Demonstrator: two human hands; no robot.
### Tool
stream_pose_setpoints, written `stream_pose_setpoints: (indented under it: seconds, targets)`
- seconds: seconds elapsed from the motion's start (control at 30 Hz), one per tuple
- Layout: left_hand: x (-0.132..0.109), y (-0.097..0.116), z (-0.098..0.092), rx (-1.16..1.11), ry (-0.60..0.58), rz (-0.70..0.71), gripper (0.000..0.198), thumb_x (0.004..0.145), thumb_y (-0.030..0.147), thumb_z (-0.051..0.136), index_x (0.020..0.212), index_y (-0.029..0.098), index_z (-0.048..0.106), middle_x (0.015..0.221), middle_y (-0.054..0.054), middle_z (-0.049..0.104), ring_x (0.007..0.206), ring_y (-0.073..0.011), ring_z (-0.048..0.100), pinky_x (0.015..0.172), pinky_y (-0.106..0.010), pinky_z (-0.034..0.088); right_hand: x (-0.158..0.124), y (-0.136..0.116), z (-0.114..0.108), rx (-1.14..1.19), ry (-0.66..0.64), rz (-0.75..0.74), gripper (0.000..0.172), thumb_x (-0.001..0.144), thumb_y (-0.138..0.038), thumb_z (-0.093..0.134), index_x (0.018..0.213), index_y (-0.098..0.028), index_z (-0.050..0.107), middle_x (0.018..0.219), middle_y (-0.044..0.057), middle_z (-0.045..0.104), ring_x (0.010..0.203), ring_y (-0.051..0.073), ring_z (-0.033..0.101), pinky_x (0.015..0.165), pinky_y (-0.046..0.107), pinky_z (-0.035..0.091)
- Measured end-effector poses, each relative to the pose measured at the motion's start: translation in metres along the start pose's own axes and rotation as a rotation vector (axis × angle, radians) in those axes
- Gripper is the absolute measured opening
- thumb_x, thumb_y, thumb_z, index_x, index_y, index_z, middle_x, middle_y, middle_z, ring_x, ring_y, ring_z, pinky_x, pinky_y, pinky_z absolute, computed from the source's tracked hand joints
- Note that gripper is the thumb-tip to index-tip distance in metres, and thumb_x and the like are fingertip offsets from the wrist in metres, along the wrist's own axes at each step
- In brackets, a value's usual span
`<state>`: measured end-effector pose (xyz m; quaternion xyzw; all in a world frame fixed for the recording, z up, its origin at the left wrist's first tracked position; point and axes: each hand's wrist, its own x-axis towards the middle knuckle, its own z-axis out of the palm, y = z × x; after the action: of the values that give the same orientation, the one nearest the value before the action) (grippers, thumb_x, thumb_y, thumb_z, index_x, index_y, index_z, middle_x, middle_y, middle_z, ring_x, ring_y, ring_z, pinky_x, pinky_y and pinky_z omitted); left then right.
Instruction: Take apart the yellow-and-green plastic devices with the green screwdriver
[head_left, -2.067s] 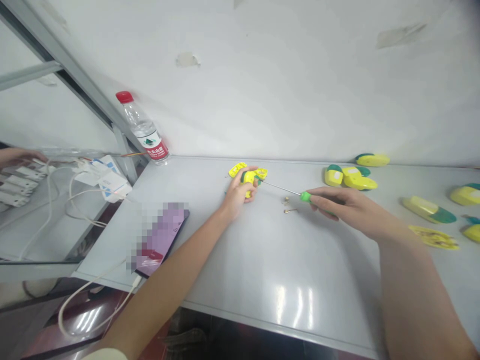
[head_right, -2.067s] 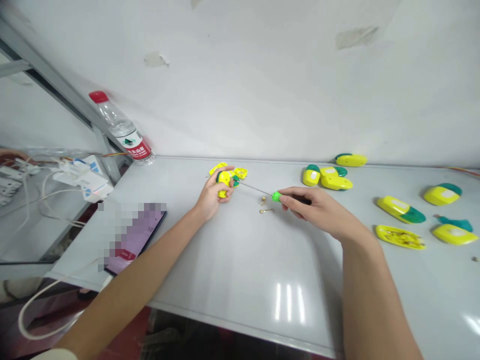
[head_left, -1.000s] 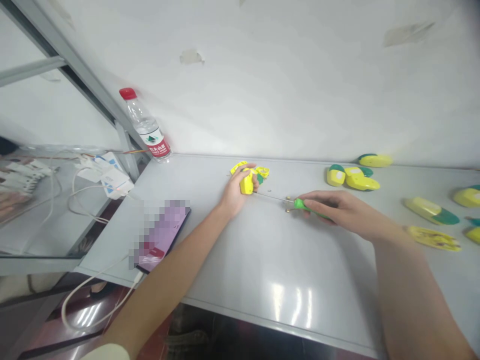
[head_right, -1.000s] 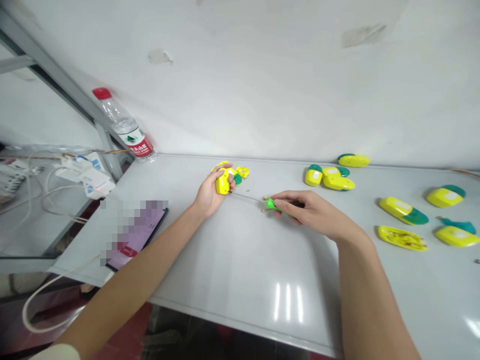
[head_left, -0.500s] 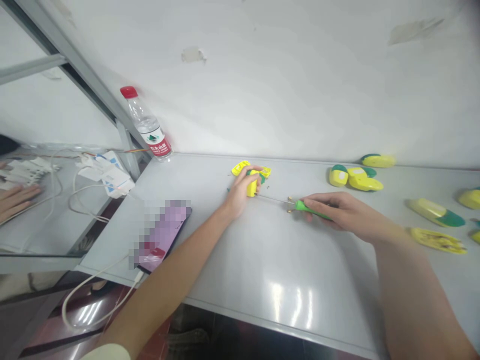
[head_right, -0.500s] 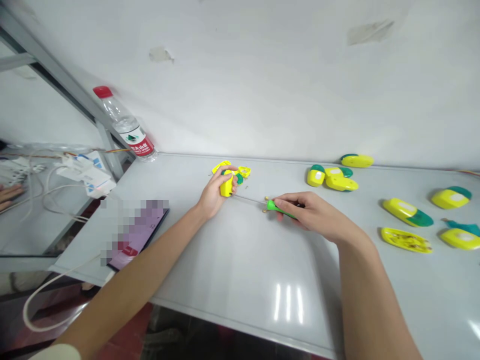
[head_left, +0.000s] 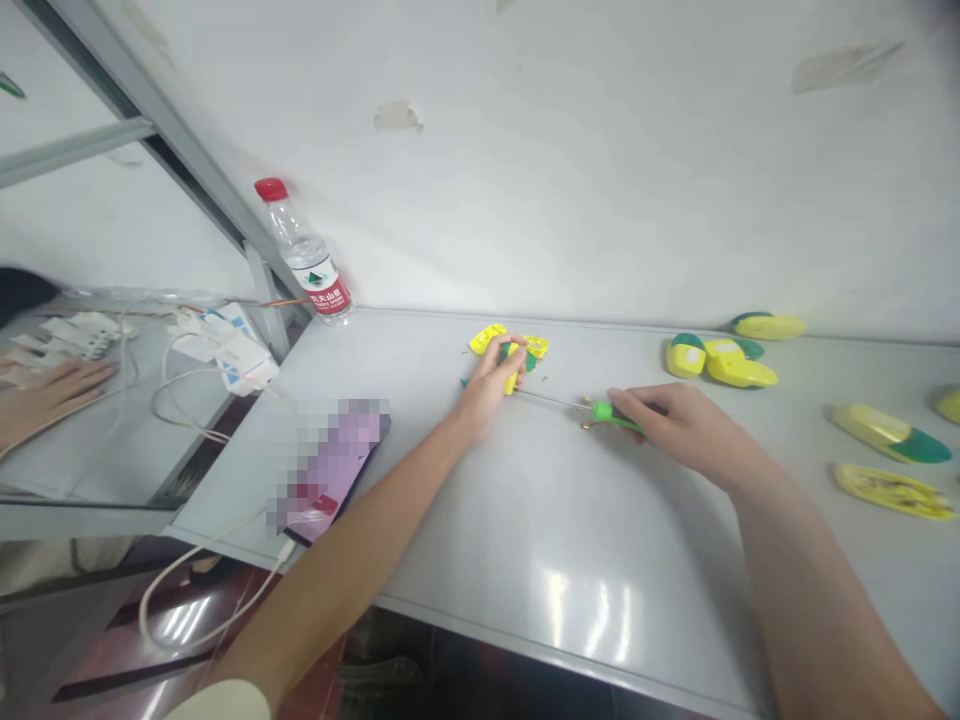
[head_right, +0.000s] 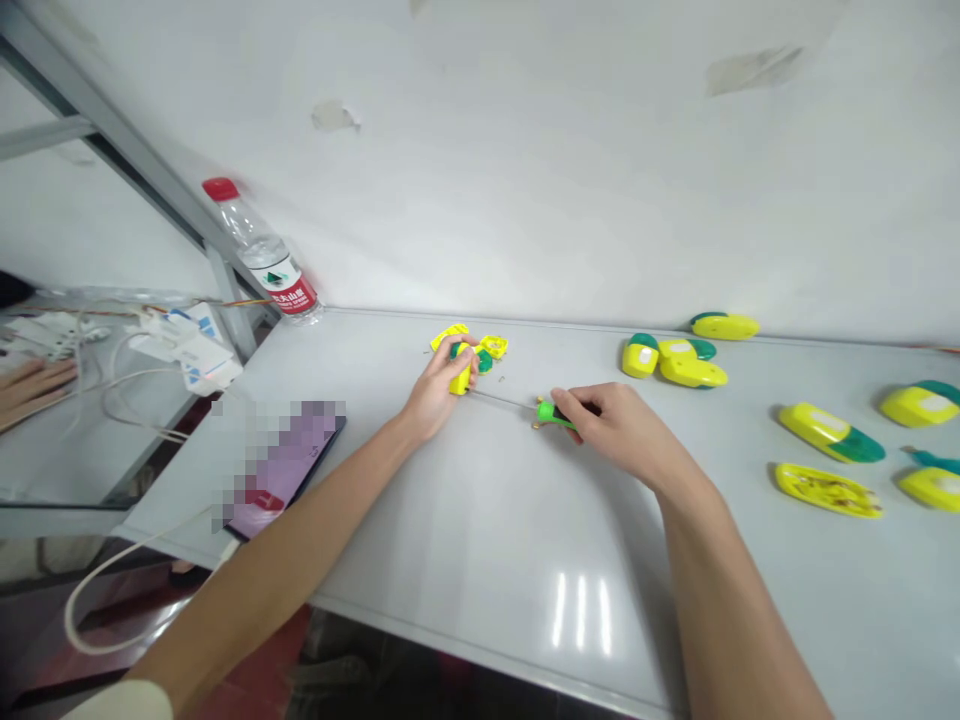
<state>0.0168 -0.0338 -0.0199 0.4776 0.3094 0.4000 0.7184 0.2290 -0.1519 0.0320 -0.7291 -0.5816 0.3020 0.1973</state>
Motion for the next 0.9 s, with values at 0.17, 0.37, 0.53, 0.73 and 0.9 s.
stream_pose_setpoints:
  seconds: [0.17, 0.37, 0.53, 0.73, 0.9]
  targets:
    - [0.0, 0.001, 0.002, -0.024, 0.028, -0.011, 0.02, 0.094, 0.039, 0.067, 0.105, 0.024, 0.058, 0.08, 0.003, 0.053, 0.071, -0.0085, 0.05, 0.067, -0.019, 0.039, -0.002, -0.001, -0.002, -0.006, -0.022, -0.145, 0.058, 0.097, -0.071, 0.046, 0.071, -0.022, 0.063, 0.064, 0.001, 0.059, 0.058, 0.016, 0.048, 0.055, 0.031, 0.037]
    - [0.0, 0.002, 0.003, -0.025, 0.051, 0.007, 0.02, 0.093, 0.038, 0.067, 0.103, 0.023, 0.058, 0.079, 0.003, 0.052, 0.07, -0.008, 0.048, 0.066, -0.019, 0.039, 0.0, 0.005, -0.003, 0.039, 0.006, -0.192, 0.057, 0.095, -0.073, 0.051, 0.089, -0.022, 0.077, 0.083, 0.005, 0.075, 0.073, 0.021, 0.064, 0.068, 0.033, 0.047]
    - [-0.001, 0.001, 0.006, 0.034, 0.032, 0.02, 0.023, 0.093, 0.041, 0.069, 0.105, 0.024, 0.058, 0.079, 0.003, 0.052, 0.069, -0.0079, 0.049, 0.066, -0.019, 0.039, -0.005, 0.01, -0.01, 0.057, -0.235, -0.187, 0.056, 0.093, -0.074, 0.055, 0.083, -0.022, 0.073, 0.081, 0.004, 0.073, 0.075, 0.022, 0.062, 0.069, 0.034, 0.049]
    - [-0.002, 0.001, 0.007, 0.059, 0.034, 0.017, 0.021, 0.096, 0.04, 0.067, 0.106, 0.024, 0.058, 0.078, 0.003, 0.052, 0.069, -0.0082, 0.048, 0.067, -0.019, 0.039, -0.01, 0.008, -0.012, 0.064, -0.258, -0.165, 0.046, 0.096, -0.067, 0.057, 0.1, -0.025, 0.073, 0.086, 0.004, 0.073, 0.075, 0.022, 0.064, 0.073, 0.035, 0.05]
    - [-0.001, 0.002, 0.006, 0.042, 0.049, 0.025, 0.023, 0.094, 0.042, 0.069, 0.104, 0.025, 0.058, 0.079, 0.003, 0.05, 0.069, -0.0086, 0.047, 0.067, -0.02, 0.038, -0.004, 0.005, -0.003, 0.05, -0.097, -0.176, 0.039, 0.092, -0.062, 0.064, 0.106, -0.026, 0.074, 0.107, 0.007, 0.079, 0.091, 0.028, 0.071, 0.082, 0.039, 0.052]
